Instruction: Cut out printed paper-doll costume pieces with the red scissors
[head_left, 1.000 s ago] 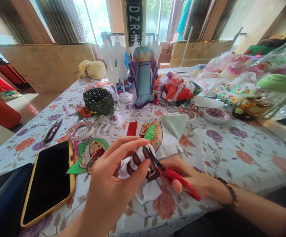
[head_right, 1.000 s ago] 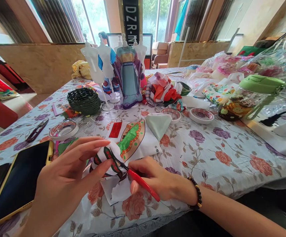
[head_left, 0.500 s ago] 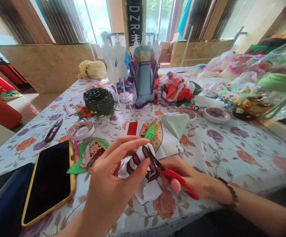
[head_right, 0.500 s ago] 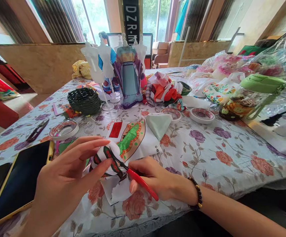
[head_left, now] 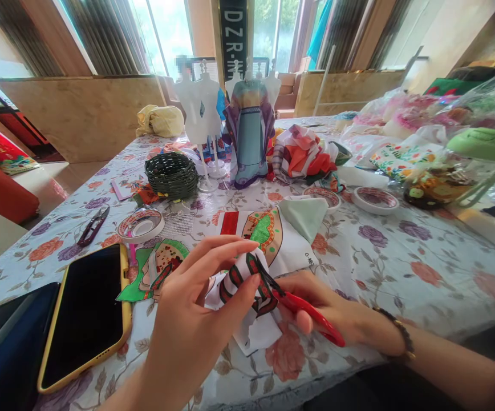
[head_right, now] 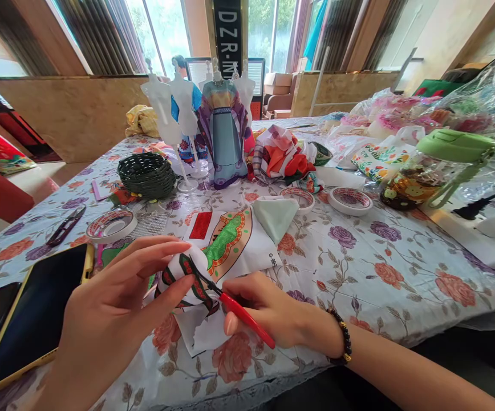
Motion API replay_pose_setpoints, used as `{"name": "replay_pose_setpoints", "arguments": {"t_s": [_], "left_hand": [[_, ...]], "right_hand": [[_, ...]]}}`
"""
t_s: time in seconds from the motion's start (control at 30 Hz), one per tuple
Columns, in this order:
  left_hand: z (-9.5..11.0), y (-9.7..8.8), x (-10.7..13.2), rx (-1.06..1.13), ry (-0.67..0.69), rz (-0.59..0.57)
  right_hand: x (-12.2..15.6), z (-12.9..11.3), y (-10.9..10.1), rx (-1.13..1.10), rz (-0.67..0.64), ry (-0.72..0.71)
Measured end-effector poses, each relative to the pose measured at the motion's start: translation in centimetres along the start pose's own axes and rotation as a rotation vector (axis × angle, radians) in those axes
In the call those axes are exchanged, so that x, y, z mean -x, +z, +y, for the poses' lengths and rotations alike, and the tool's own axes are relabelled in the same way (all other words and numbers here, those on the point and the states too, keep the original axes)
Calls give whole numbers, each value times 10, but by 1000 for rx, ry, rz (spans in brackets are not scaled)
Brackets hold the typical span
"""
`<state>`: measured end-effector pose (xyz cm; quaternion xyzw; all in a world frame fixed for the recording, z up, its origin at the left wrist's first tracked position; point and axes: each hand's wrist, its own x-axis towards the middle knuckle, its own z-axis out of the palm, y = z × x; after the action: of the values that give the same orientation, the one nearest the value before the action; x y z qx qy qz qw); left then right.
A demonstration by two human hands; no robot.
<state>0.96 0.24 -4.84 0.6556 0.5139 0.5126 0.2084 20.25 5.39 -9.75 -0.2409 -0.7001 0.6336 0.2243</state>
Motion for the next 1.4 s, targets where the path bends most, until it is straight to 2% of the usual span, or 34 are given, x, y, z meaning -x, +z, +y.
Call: {"name": "replay_pose_setpoints", "arguments": {"t_s": [0.23,0.5,1.4], "left_hand": [[2,-1,-2,-27,16,35],[0,0,2,-41,62,8],[0,3,3,8,22,-2]], "right_hand": [[1,-1,1,-57,-13,21],[2,-1,0,-46,-32,-20],[0,-4,2,8,-12,-15]]}}
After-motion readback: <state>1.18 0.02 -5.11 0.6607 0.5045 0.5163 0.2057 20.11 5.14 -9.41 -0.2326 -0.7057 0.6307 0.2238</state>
